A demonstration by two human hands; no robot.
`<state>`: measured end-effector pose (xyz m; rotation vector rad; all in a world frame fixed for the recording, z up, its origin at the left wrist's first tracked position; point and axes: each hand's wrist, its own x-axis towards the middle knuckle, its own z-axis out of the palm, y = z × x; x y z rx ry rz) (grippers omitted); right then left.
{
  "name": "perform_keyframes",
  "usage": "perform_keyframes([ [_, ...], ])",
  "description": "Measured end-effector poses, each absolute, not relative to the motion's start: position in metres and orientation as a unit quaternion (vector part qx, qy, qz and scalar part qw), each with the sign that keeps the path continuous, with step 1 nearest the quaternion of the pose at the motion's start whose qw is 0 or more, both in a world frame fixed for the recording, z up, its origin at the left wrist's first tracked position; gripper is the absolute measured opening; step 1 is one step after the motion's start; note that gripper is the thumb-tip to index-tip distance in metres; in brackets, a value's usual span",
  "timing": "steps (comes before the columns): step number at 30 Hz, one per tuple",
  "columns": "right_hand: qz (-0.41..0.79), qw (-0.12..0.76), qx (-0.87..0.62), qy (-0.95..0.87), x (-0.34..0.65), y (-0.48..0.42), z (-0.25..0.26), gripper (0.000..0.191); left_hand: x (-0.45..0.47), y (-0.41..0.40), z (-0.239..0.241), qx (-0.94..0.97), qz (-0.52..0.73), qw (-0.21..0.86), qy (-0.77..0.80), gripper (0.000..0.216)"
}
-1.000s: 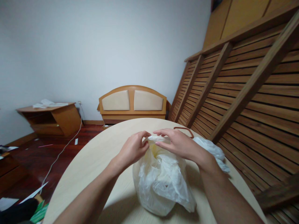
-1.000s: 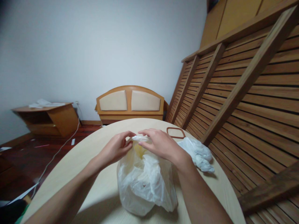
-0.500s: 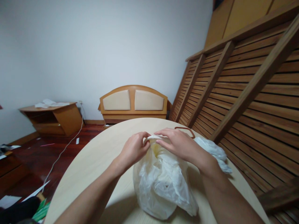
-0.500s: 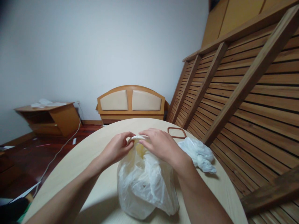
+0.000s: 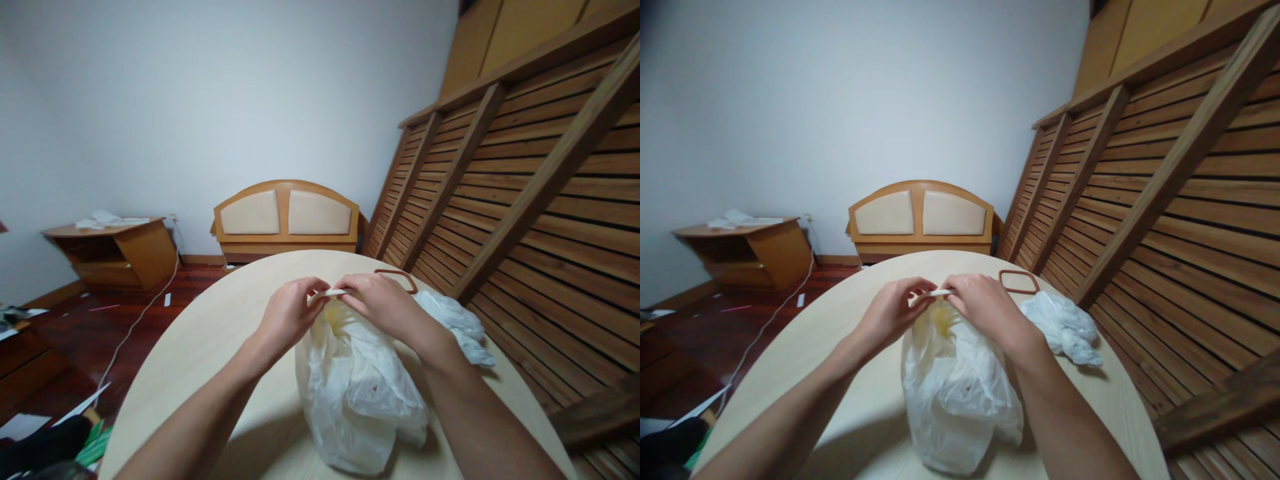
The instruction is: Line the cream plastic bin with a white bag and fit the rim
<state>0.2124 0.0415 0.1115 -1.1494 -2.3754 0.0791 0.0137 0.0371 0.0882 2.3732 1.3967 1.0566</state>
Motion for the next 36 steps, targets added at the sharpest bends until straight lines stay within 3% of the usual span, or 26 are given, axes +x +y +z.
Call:
perform_keyframes([
  [6,0.077,0.291,-0.401,-0.865,0.211,0.046,0.109,0.009,0.013,0.042,0.083,0.802,0.390,0.144,0.428,0.025],
  [15,0.019,0.300,-0.446,-0.843,0.219,0.034,0.121,0.011,0.011,0.043,0.083,0.794,0.383,0.133,0.453,0.028],
  [22,0.058,0.321,-0.410,-0.852,0.216,0.039,0.114,0.019,0.016,0.042,0.082,0.800,0.385,0.142,0.438,0.027],
  [26,0.013,0.289,-0.446,-0.847,0.219,0.039,0.108,0.043,0.013,0.044,0.085,0.797,0.372,0.120,0.462,0.024],
  [30,0.019,0.246,-0.476,-0.844,0.221,0.038,0.107,0.031,0.012,0.044,0.087,0.799,0.347,0.092,0.482,0.024],
  [34,-0.035,0.270,-0.458,-0.846,0.217,0.033,0.113,0.037,0.012,0.044,0.087,0.794,0.341,0.082,0.497,0.025],
  [36,-0.067,0.280,-0.434,-0.854,0.212,0.029,0.116,0.030,0.011,0.046,0.087,0.788,0.346,0.085,0.502,0.024],
])
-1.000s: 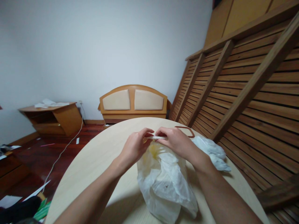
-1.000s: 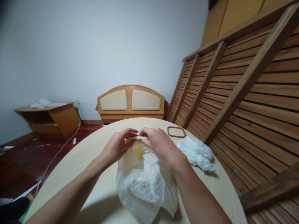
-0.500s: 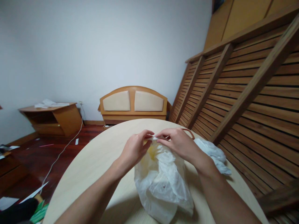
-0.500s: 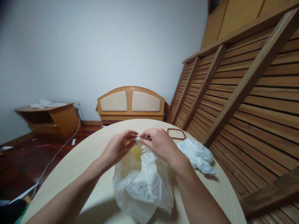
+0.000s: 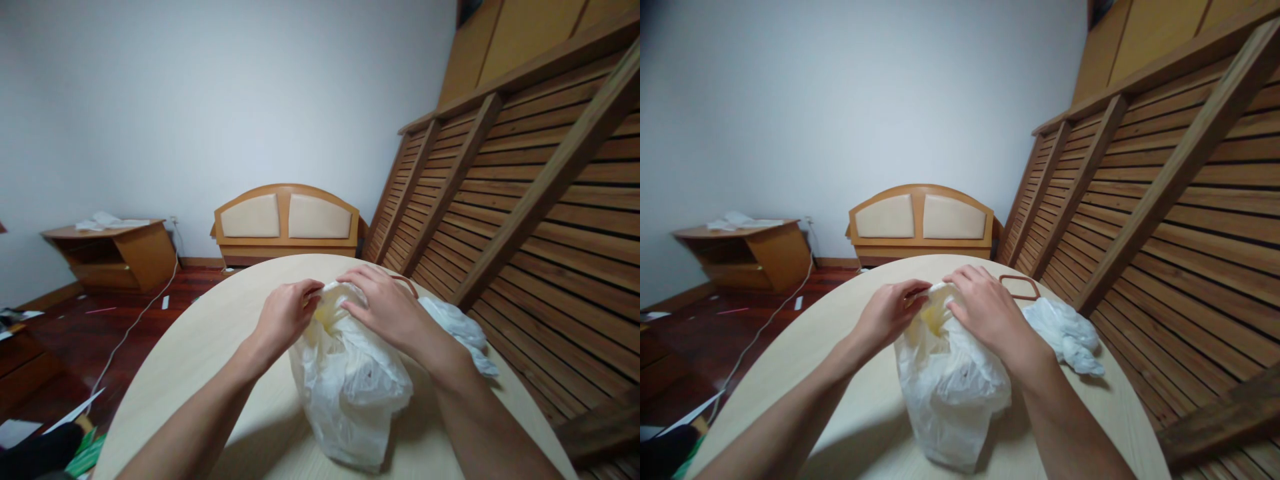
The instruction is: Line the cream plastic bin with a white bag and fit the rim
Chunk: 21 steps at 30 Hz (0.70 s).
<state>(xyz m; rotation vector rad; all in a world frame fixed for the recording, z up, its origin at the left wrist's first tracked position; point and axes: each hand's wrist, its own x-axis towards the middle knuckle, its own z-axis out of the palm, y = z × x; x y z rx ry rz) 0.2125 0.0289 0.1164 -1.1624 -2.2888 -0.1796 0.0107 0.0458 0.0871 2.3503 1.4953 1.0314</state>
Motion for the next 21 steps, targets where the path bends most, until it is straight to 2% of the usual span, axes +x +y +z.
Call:
perform_keyframes([
  [3,-0.073,0.269,-0.392,-0.877,0.208,0.023,0.116,0.021,0.008,0.049,0.086,0.779,0.355,0.090,0.509,0.024],
  [7,-0.045,0.282,-0.418,-0.862,0.214,0.028,0.105,0.048,0.005,0.051,0.085,0.777,0.359,0.092,0.509,0.022],
  [8,-0.027,0.289,-0.429,-0.856,0.217,0.031,0.103,0.050,0.004,0.051,0.085,0.776,0.360,0.093,0.510,0.021],
  [14,0.129,0.328,-0.421,-0.836,0.227,0.059,0.092,0.034,0.002,0.053,0.085,0.770,0.354,0.100,0.521,0.020],
  [21,0.151,0.371,-0.403,-0.823,0.219,0.074,0.081,0.033,0.001,0.053,0.084,0.783,0.352,0.114,0.501,0.022],
])
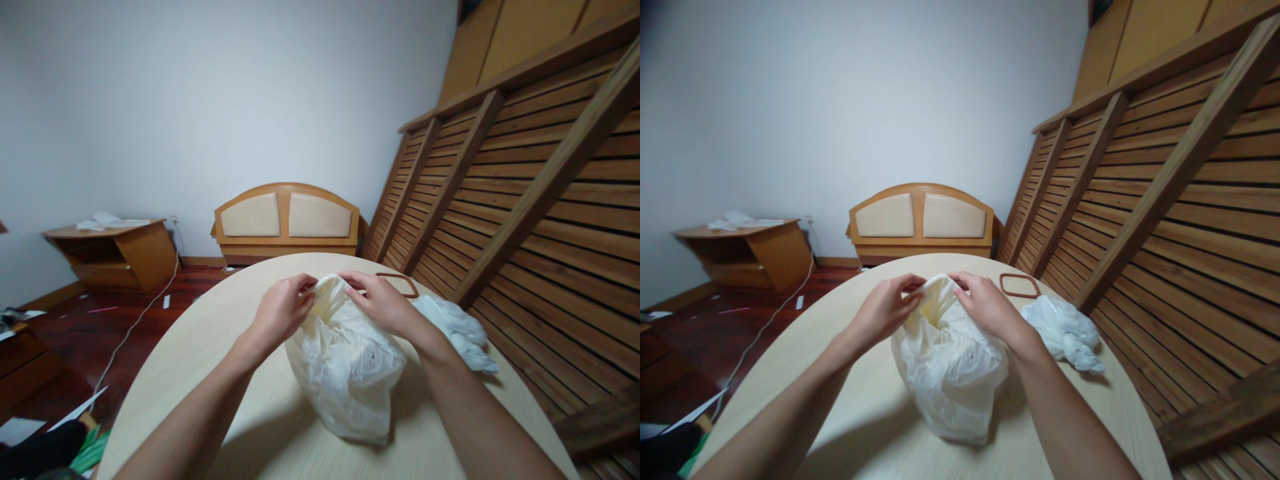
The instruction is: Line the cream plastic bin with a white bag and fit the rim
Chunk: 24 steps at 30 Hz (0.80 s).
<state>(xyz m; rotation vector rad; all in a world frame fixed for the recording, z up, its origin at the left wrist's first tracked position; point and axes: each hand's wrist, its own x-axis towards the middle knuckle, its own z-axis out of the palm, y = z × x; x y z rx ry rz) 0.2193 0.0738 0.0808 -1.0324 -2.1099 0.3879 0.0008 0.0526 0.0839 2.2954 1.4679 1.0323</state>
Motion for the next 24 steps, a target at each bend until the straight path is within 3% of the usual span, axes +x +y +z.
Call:
perform_keyframes([
  [3,0.123,0.370,-0.419,-0.820,0.216,0.069,0.084,0.033,-0.003,0.048,0.086,0.792,0.351,0.126,0.483,0.024],
  [8,0.095,0.353,-0.422,-0.830,0.210,0.056,0.092,0.034,-0.007,0.044,0.091,0.783,0.393,0.122,0.467,0.057],
  [17,0.071,0.325,-0.398,-0.855,0.204,0.042,0.100,0.029,0.003,0.041,0.097,0.777,0.390,0.160,0.468,0.022],
  [21,0.014,0.306,-0.441,-0.844,0.217,0.037,0.104,0.032,0.001,0.045,0.095,0.767,0.391,0.137,0.491,0.021],
  [24,0.037,0.280,-0.479,-0.831,0.222,0.035,0.106,0.024,0.000,0.049,0.091,0.761,0.394,0.136,0.497,0.023],
])
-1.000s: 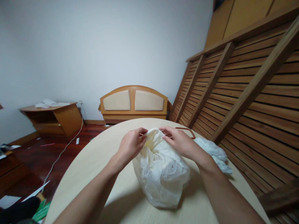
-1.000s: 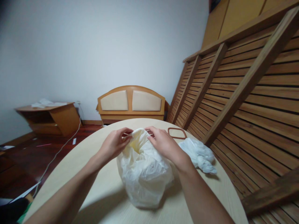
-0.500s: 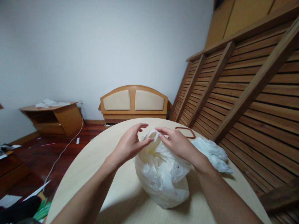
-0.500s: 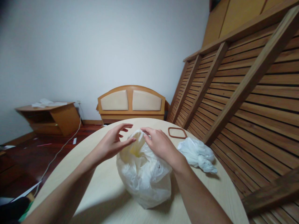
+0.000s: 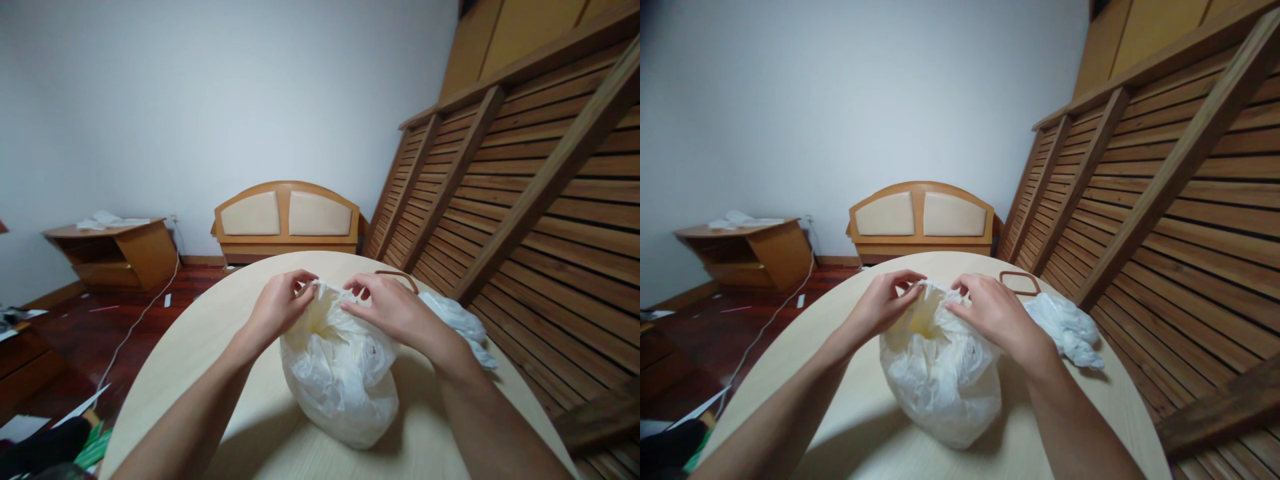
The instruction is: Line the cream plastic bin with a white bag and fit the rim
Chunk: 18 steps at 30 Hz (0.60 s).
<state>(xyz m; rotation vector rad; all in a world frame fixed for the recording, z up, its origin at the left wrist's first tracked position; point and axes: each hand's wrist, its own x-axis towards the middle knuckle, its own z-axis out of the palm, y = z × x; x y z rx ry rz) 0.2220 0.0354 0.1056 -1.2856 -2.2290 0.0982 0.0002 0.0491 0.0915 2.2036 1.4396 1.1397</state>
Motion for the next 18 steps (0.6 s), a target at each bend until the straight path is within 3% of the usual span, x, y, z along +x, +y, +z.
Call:
perform_keyframes([
  [3,0.064,0.277,-0.476,-0.832,0.218,0.036,0.106,0.017,0.000,0.050,0.090,0.759,0.399,0.141,0.495,0.024],
  [11,0.079,0.343,-0.411,-0.841,0.203,0.043,0.105,0.024,0.007,0.049,0.085,0.765,0.411,0.152,0.472,0.023],
  [18,0.114,0.342,-0.397,-0.844,0.214,0.049,0.103,0.021,0.011,0.045,0.084,0.806,0.377,0.111,0.443,0.031],
])
